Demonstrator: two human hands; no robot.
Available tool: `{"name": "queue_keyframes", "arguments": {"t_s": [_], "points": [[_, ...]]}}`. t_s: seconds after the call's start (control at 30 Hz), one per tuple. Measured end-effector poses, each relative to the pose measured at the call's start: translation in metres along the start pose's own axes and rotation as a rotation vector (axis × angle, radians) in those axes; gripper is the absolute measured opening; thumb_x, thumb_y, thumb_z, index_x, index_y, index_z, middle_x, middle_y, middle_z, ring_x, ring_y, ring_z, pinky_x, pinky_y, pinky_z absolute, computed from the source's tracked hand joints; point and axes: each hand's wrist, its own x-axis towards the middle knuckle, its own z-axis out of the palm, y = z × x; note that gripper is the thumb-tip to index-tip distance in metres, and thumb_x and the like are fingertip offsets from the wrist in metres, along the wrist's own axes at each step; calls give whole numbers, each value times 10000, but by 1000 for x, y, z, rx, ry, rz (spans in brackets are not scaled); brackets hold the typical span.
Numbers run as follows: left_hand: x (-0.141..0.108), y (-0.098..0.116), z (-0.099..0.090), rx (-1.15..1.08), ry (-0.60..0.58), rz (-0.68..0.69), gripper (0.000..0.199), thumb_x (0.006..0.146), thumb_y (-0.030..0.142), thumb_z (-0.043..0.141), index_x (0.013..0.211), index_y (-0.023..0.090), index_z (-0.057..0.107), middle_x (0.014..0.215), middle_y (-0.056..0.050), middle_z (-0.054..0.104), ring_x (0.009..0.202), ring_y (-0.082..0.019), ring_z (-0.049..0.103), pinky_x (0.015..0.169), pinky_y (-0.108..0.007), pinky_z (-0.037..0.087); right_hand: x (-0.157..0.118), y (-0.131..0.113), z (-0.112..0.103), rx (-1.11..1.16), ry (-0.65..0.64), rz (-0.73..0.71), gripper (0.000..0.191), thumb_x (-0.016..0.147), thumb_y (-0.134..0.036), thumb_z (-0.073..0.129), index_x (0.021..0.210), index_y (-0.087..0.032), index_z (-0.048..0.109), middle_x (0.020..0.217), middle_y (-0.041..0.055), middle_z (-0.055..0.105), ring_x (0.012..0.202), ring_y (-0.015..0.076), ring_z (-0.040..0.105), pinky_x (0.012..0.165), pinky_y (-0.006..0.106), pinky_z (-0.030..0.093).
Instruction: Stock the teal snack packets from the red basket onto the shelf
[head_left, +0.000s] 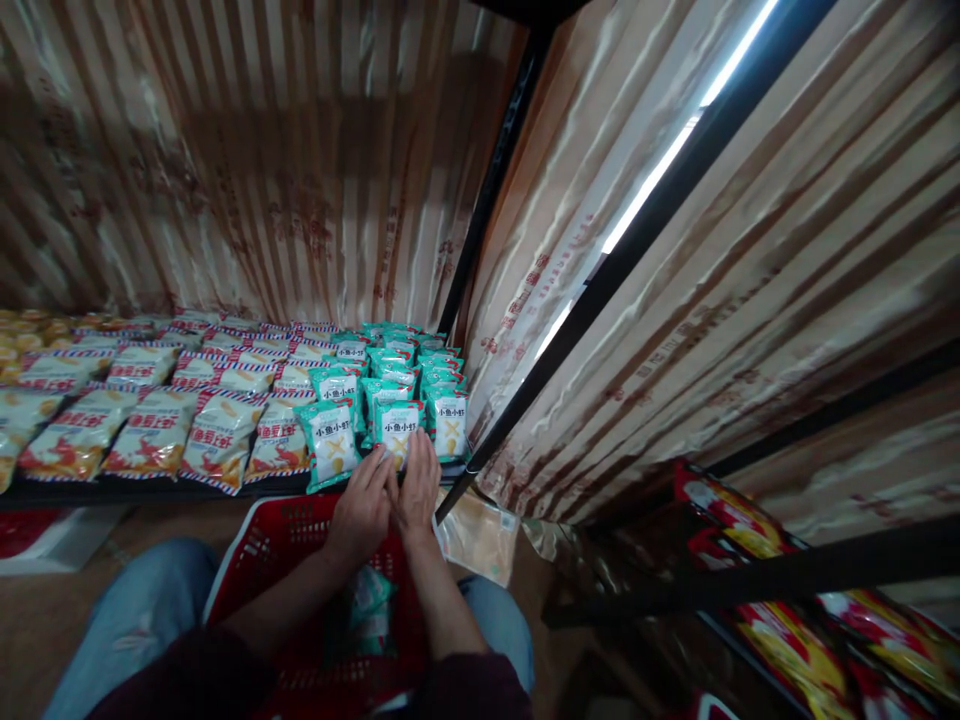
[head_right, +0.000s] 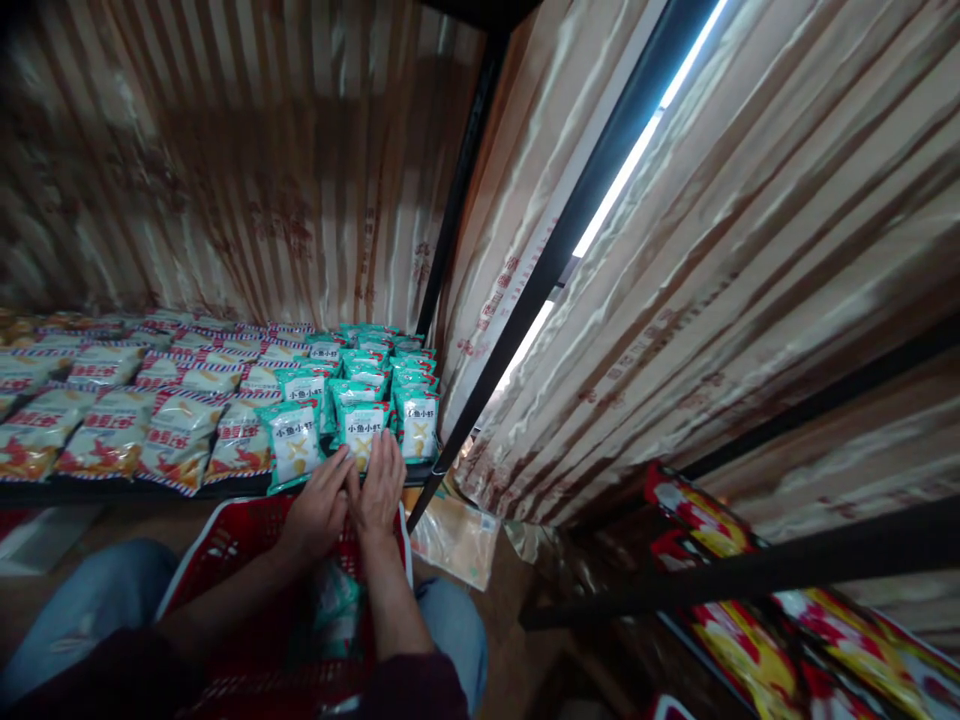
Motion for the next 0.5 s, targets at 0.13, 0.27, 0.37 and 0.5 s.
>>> {"name": "queue_keyframes", "arguments": {"t_s": [0.13, 0.27, 0.37, 0.5], "points": [[-4, -1, -2, -7, -8, 17, 479, 826, 101, 314, 1279, 112, 470, 1370, -170, 457, 1313, -238, 375, 1059, -455, 387, -4, 3, 3, 18, -27, 16, 589, 922, -359, 379, 1438, -129, 213, 1417, 191, 377, 1344, 249, 286, 1005, 458, 361], [-12, 3, -6, -24, 7, 14, 488, 818, 90, 313, 1280, 133, 467, 1380, -150, 447, 1325, -226, 354, 1065, -443, 383, -8, 2, 1, 46, -4, 21, 613, 918, -366, 387, 1444, -130, 178, 1432, 205, 339, 1362, 254, 251, 1011, 479, 358], [-18, 4, -5, -60, 21, 19, 481, 817, 84, 308, 1268, 115, 472, 1355, -160, 467, 1310, -216, 373, 1072, -433, 373, -10, 0, -5, 66, 22, 35, 616, 908, -378, 406, 1428, -108, 214, 1428, 217, 337, 1365, 249, 238, 1022, 479, 350], [-28, 7, -5, -142, 0, -3, 472, 824, 102, 303, 1257, 142, 488, 1299, -144, 522, 1249, -213, 445, 1048, -447, 396, -15, -4, -15, 99, 3, 59, 551, 911, -358, 386, 1390, -102, 293, 1410, 204, 369, 1348, 235, 262, 1027, 473, 345]]}}
